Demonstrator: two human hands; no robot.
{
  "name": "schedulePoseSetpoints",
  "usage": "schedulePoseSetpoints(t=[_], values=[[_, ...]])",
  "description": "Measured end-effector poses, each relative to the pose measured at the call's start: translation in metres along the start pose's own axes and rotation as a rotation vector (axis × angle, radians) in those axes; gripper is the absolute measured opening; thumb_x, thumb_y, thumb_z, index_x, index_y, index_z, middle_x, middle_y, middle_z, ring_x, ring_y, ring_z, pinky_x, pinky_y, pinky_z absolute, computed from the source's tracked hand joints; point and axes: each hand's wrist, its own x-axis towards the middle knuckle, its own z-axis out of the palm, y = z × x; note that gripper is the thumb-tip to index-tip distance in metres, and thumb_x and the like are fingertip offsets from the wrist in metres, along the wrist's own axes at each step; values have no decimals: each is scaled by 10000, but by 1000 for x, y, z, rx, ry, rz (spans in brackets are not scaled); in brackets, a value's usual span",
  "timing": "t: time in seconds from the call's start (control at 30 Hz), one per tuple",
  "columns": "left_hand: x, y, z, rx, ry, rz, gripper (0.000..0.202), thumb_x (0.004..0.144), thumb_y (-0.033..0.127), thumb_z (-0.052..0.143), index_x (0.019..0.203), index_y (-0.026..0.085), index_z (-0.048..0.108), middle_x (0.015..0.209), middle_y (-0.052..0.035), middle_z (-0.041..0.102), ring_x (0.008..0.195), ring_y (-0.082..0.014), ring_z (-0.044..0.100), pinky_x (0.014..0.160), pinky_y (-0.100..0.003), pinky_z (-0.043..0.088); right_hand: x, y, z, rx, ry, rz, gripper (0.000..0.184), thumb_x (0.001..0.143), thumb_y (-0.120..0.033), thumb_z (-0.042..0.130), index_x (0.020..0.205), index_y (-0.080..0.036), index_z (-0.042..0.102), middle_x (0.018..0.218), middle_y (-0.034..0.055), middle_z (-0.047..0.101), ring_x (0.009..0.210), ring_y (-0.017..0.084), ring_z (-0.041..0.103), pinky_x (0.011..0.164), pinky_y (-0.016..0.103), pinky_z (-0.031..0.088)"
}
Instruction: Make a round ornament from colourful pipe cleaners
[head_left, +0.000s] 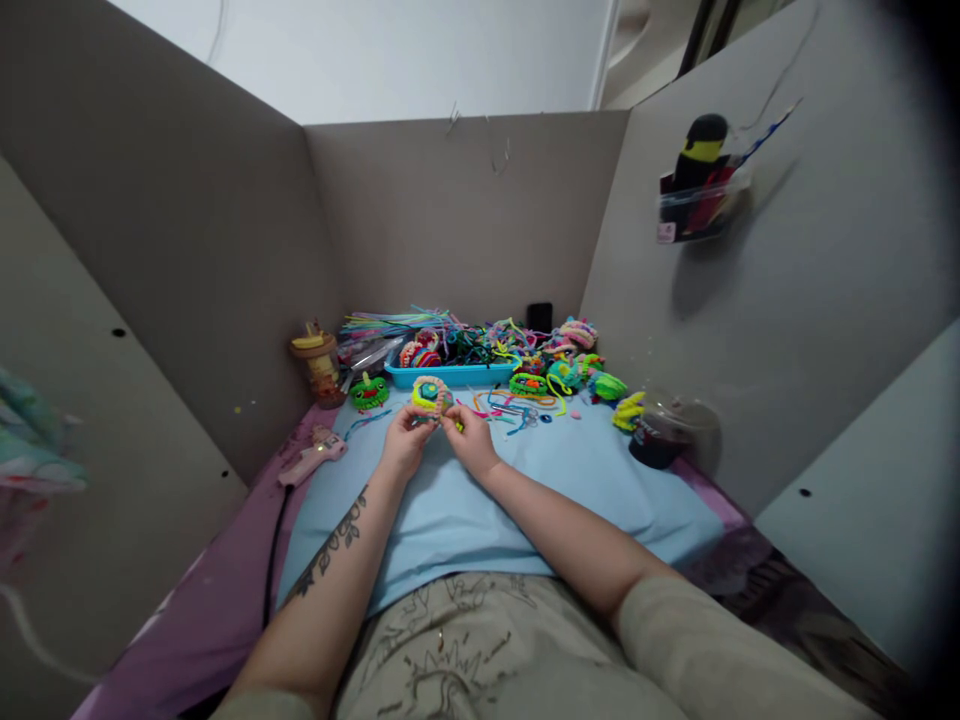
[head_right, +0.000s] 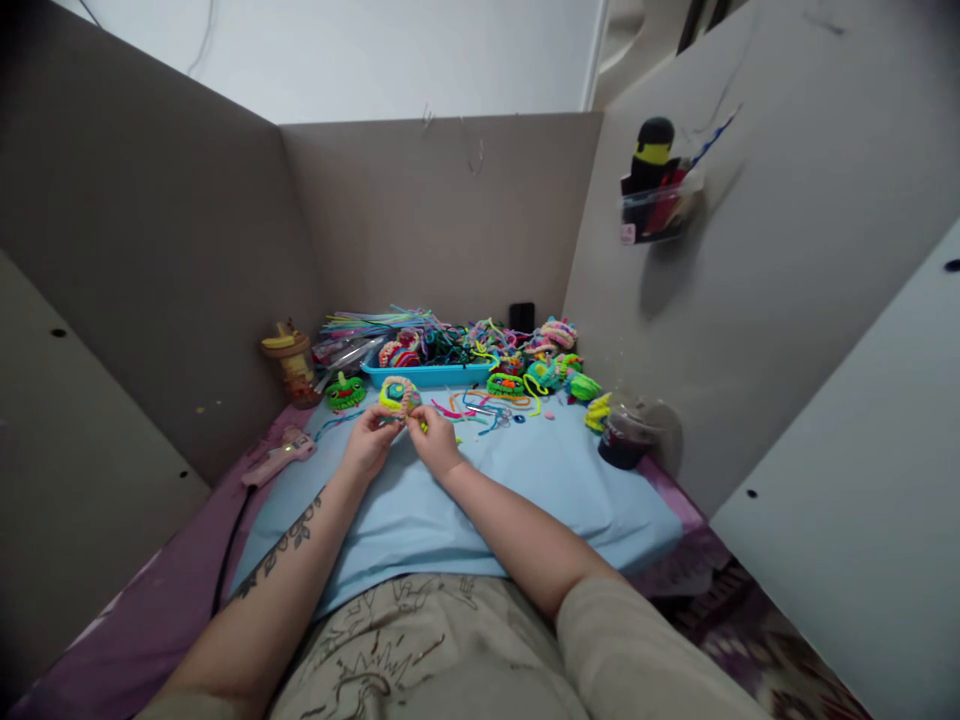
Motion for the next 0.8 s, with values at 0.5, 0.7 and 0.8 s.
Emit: schedulePoseSetpoints(t=[0.5,0.7,0.8], values=[[-1,0,-2,288,-32,140,210,567,220,782,689,173,617,723,-5,641,700,-166,604,702,-285,458,11,7,1,339,-226,500,161,675,-327,593,648,-178,539,429,-62,476,379,98,389,399,226,302],[1,-3,-5,275,-20,59,371,567,243,782,899,161,640,883,-33,667,762,-160,625,741,-290,489,8,5,-1,21,-6,-16,66,757,-246,564,727,-189,575,731,13,603,744,171,564,711,305,462],[2,-4,-7,201,10,36,439,543,248,794,940,154,633,908,-43,665,774,-162,630,721,-279,497,5,0,-3,-50,-39,-207,106,812,-193,522,817,-193,628,848,51,617,872,190,568,819,339,459]])
